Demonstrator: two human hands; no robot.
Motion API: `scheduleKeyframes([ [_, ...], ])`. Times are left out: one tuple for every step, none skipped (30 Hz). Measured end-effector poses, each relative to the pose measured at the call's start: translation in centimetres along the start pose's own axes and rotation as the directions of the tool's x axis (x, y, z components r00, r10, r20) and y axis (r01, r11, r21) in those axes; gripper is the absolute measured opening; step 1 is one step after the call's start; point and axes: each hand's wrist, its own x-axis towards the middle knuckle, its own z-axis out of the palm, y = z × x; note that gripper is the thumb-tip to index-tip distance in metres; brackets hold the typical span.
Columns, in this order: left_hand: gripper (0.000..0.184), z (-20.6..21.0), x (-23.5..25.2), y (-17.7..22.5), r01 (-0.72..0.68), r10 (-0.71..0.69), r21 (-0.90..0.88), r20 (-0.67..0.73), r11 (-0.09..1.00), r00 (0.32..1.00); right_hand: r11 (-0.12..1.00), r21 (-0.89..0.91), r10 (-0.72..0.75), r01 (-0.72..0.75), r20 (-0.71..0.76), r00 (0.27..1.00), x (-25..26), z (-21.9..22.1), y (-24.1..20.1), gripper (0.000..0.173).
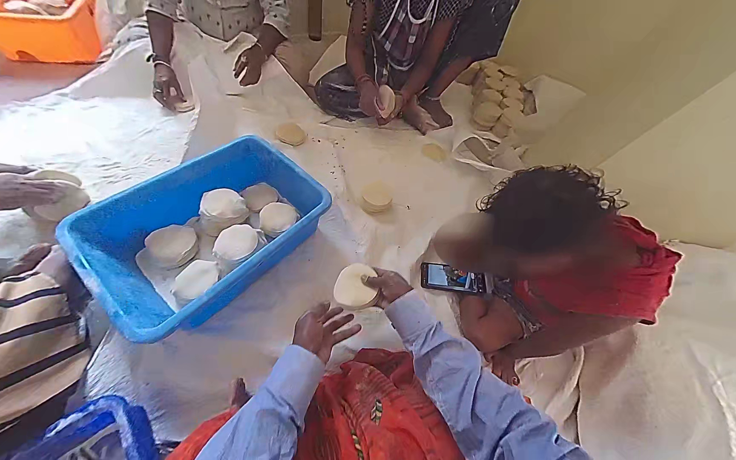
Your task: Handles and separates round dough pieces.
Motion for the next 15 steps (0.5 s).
scheduleKeyframes([
  [0.046,0.1,-0.8,-0.1,0.042,-0.041,0.010,-0.007,0.999,0.999,0.996,-0.068,-0.053,0.050,-0.055,0.997,1.5,-0.8,-1.2,0.036],
  [0.045,0.2,-1.7,-0.5,0.074,-0.073,0.039,-0.012,0.997,0.997,0.986,-0.131,-0.118,0.103,-0.112,0.987,3.3,-1.7,-2.5,0.038],
  [0.044,0.4,-2.6,-1.1,0.090,-0.090,0.083,-0.003,0.992,0.996,0.970,-0.186,-0.188,0.158,-0.156,0.970,5.5,-2.7,-3.9,0.040],
  [0.044,0.5,-3.5,-1.6,0.095,-0.101,0.157,0.032,0.983,0.994,0.947,-0.244,-0.259,0.208,-0.198,0.945,7.7,-3.4,-5.5,0.041],
  [0.046,0.7,-4.2,-1.9,0.091,-0.114,0.238,0.083,0.967,0.990,0.924,-0.285,-0.323,0.253,-0.231,0.918,9.7,-3.8,-7.2,0.041],
  [0.050,0.9,-4.6,-2.0,0.086,-0.134,0.303,0.144,0.949,0.980,0.913,-0.284,-0.368,0.294,-0.257,0.894,11.6,-4.0,-9.1,0.042],
  [0.054,1.0,-4.6,-1.9,0.086,-0.157,0.336,0.191,0.938,0.969,0.908,-0.239,-0.403,0.344,-0.275,0.873,13.4,-3.9,-10.8,0.041],
  [0.055,1.1,-4.4,-1.9,0.090,-0.172,0.343,0.217,0.935,0.961,0.900,-0.172,-0.435,0.401,-0.276,0.857,15.1,-3.7,-12.4,0.040],
  [0.055,1.1,-4.1,-1.7,0.098,-0.180,0.339,0.220,0.936,0.959,0.890,-0.096,-0.454,0.446,-0.273,0.848,16.6,-3.3,-13.9,0.039],
  [0.054,0.9,-3.8,-1.5,0.106,-0.183,0.329,0.211,0.938,0.960,0.879,-0.006,-0.460,0.477,-0.275,0.844,17.8,-2.8,-15.2,0.038],
  [0.052,0.8,-3.4,-1.2,0.112,-0.179,0.311,0.196,0.944,0.964,0.861,0.091,-0.459,0.500,-0.285,0.842,18.9,-2.2,-16.1,0.036],
  [0.049,0.7,-3.1,-1.0,0.118,-0.176,0.290,0.181,0.950,0.968,0.840,0.161,-0.463,0.519,-0.288,0.838,20.1,-1.9,-16.5,0.034],
  [0.047,0.6,-2.9,-0.9,0.125,-0.174,0.263,0.172,0.957,0.970,0.828,0.181,-0.471,0.531,-0.290,0.833,21.7,-2.0,-16.3,0.034],
  [0.047,0.6,-2.7,-0.9,0.131,-0.174,0.238,0.169,0.962,0.970,0.836,0.135,-0.476,0.531,-0.302,0.826,23.6,-2.4,-15.5,0.035],
  [0.046,0.5,-2.5,-0.9,0.134,-0.174,0.222,0.169,0.966,0.970,0.858,0.052,-0.469,0.511,-0.324,0.821,25.6,-2.9,-14.3,0.037],
])
